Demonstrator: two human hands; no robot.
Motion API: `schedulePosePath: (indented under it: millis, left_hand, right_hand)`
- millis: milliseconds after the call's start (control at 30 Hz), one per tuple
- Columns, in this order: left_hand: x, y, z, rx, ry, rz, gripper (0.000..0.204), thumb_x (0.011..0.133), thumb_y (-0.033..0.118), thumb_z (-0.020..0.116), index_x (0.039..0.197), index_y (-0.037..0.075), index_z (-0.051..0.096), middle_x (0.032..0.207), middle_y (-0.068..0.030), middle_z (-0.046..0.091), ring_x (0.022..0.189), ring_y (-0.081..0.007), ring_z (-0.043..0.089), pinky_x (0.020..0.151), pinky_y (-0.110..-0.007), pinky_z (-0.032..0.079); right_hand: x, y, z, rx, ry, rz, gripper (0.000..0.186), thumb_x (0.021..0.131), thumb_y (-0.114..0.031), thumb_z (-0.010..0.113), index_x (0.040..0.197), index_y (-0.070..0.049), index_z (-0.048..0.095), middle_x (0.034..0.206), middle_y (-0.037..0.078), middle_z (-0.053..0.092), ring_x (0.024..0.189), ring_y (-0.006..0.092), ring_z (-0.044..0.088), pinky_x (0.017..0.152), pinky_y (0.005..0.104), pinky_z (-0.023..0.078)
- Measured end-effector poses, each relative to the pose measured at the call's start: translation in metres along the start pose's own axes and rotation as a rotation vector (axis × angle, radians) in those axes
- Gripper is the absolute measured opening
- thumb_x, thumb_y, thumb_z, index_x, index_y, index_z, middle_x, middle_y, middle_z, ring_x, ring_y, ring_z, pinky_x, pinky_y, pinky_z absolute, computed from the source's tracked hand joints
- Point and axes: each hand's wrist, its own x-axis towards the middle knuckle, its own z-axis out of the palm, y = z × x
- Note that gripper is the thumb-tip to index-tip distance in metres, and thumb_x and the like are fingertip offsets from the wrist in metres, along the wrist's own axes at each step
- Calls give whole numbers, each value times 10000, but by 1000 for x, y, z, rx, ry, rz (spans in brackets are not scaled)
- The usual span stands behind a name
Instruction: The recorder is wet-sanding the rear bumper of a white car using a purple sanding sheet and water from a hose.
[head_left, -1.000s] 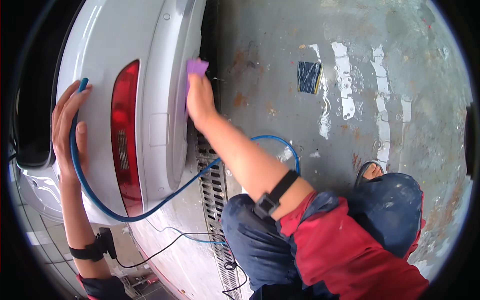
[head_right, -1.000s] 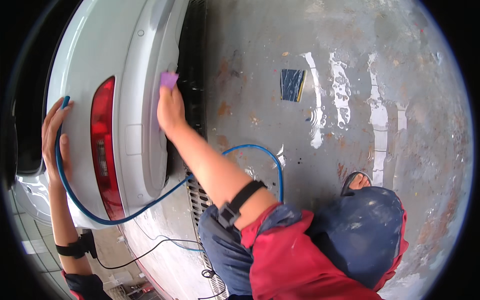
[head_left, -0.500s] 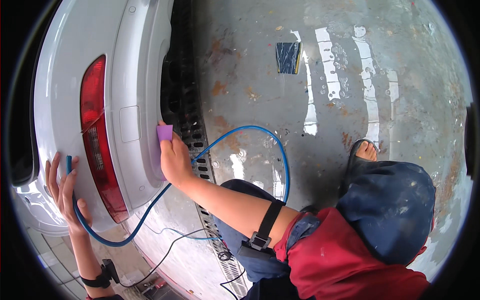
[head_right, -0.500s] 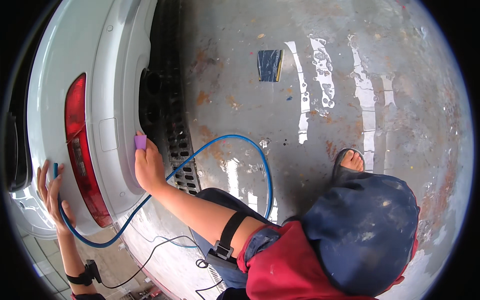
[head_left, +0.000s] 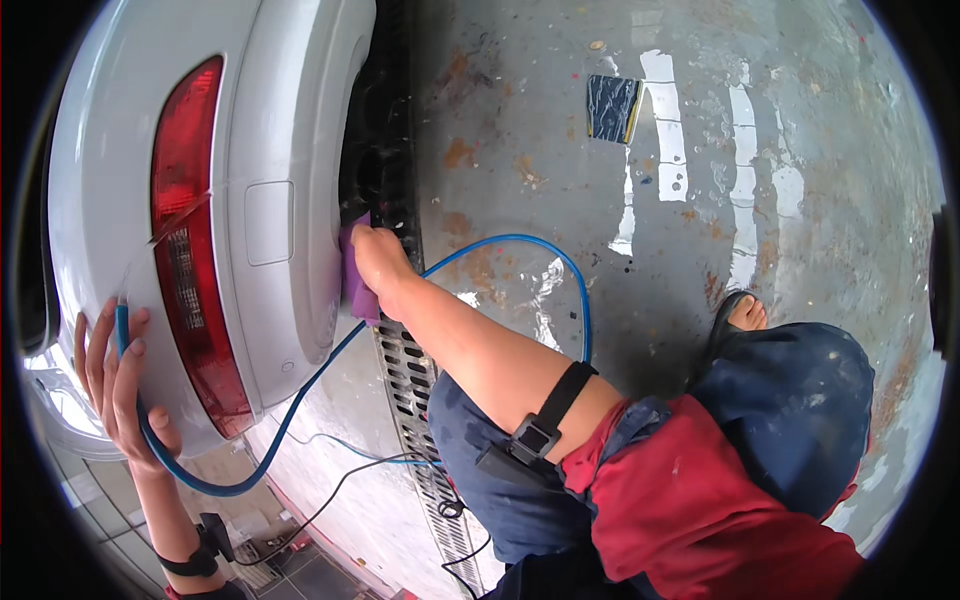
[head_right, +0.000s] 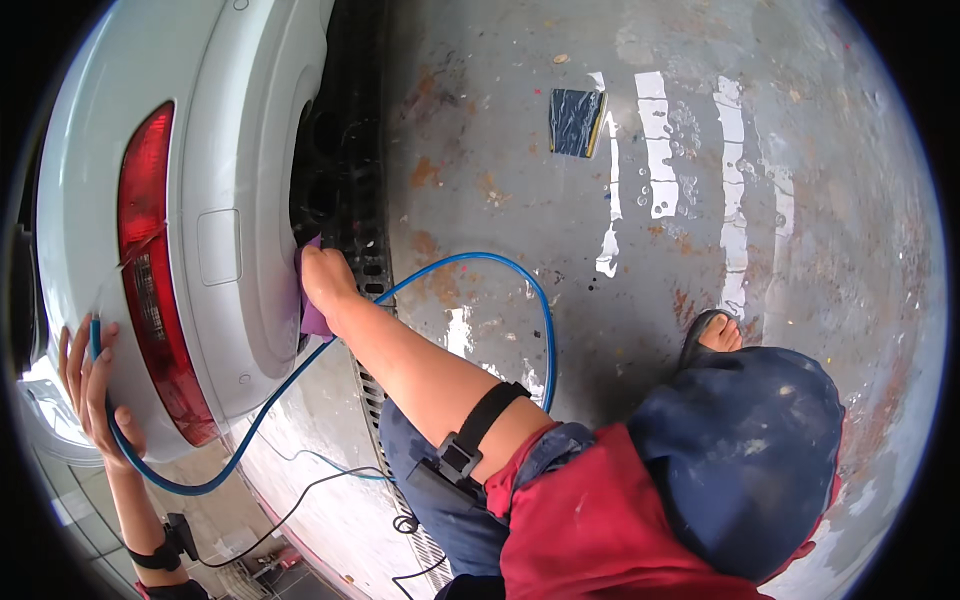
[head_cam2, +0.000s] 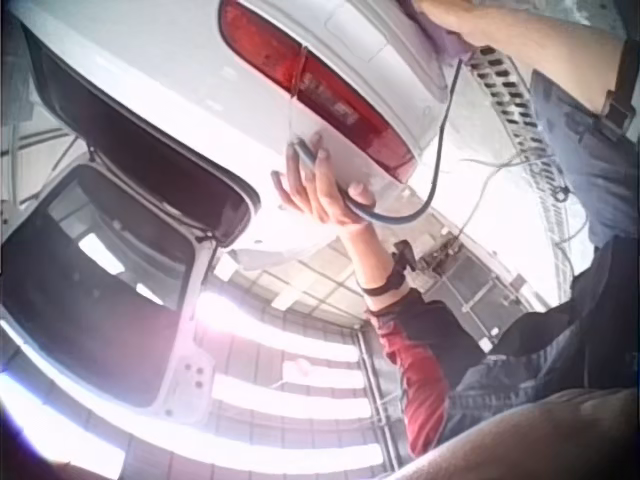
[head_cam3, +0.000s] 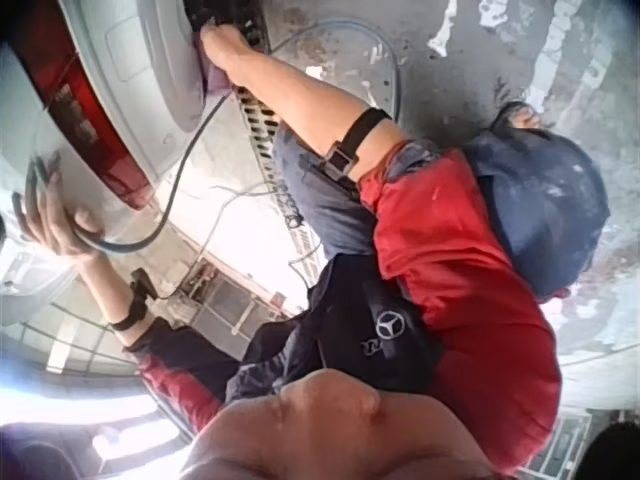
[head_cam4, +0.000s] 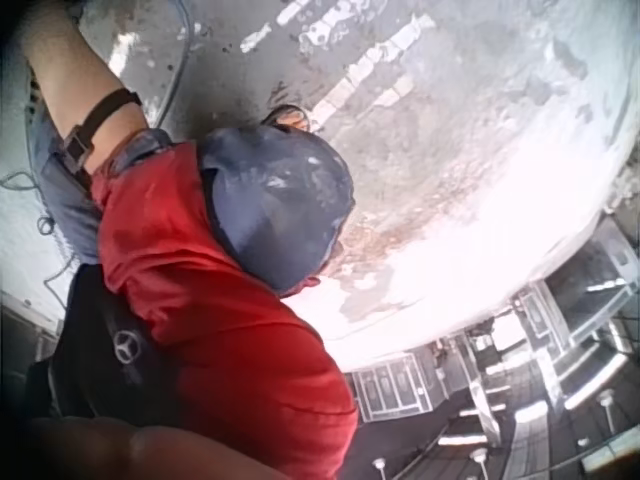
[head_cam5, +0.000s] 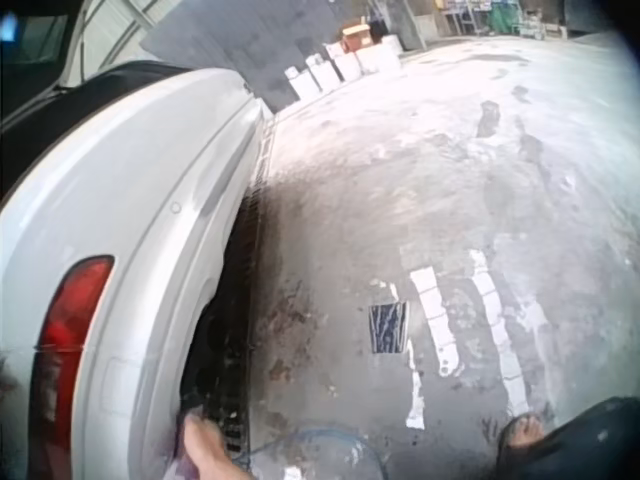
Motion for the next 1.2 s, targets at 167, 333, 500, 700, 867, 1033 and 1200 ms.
schedulePosePath:
  millis: [167, 333, 500, 700, 867, 1033, 1200]
  left_hand:
    - [0, 1, -1, -3, -37, -29, 510, 1124, 530, 305, 1393, 192, 576, 1322, -123, 743, 1397, -406, 579, 1241, -693, 296]
    - [3, 8, -2, -33, -19, -72, 505, 1128, 525, 302, 1397, 191, 568, 1312, -124, 747, 1385, -407, 586, 1233, -690, 307]
    - [6, 15, -1, -73, -14, -102, 515, 1129, 545, 297, 1421, 196, 537, 1285, -131, 753, 1383, -413, 584, 1234, -698, 286]
    - [7, 18, -3, -85, -17, -161, 512, 1122, 569, 291, 1350, 203, 567, 1232, -114, 776, 1379, -373, 595, 1252, -691, 273]
    - [7, 18, -1, -103, 27, -160, 511, 1108, 600, 297, 1351, 242, 569, 1241, -95, 779, 1402, -358, 583, 1263, -671, 275]
    - [8, 16, 2, -36, 18, -95, 521, 1100, 609, 318, 1322, 235, 606, 1247, -92, 779, 1408, -358, 579, 1266, -672, 266]
    - [9, 14, 2, -35, 0, -88, 515, 1100, 601, 333, 1316, 227, 613, 1253, -90, 777, 1405, -362, 582, 1263, -671, 271]
  right_hand:
    - [36, 19, 3, 299, -203, 204, 467, 1031, -326, 432, 1324, -28, 641, 1307, 146, 678, 1170, 257, 621, 947, 446, 480]
    - [79, 41, 13, 445, -394, 293, 602, 1066, -436, 346, 1459, -36, 565, 1427, 131, 631, 1298, 257, 587, 1091, 447, 449]
    - [112, 49, 20, 511, -487, 354, 688, 1079, -550, 309, 1521, -75, 534, 1521, 130, 585, 1392, 264, 552, 1156, 465, 432]
    - [88, 46, 19, 428, -328, 243, 672, 1107, -530, 274, 1456, -41, 575, 1382, 174, 664, 1243, 266, 643, 978, 478, 535]
    - [9, 40, 21, 470, -135, 113, 573, 1089, -429, 331, 1358, -10, 615, 1222, 140, 706, 1146, 233, 654, 960, 406, 527]
    - [-42, 4, 35, 316, 3, -201, 430, 1085, -303, 418, 1266, 10, 651, 1262, 113, 649, 1157, 224, 572, 1050, 366, 427]
    - [-21, -59, 22, 161, 37, -901, 428, 1090, -300, 434, 1209, 65, 624, 1204, 201, 658, 1094, 283, 577, 1008, 407, 429]
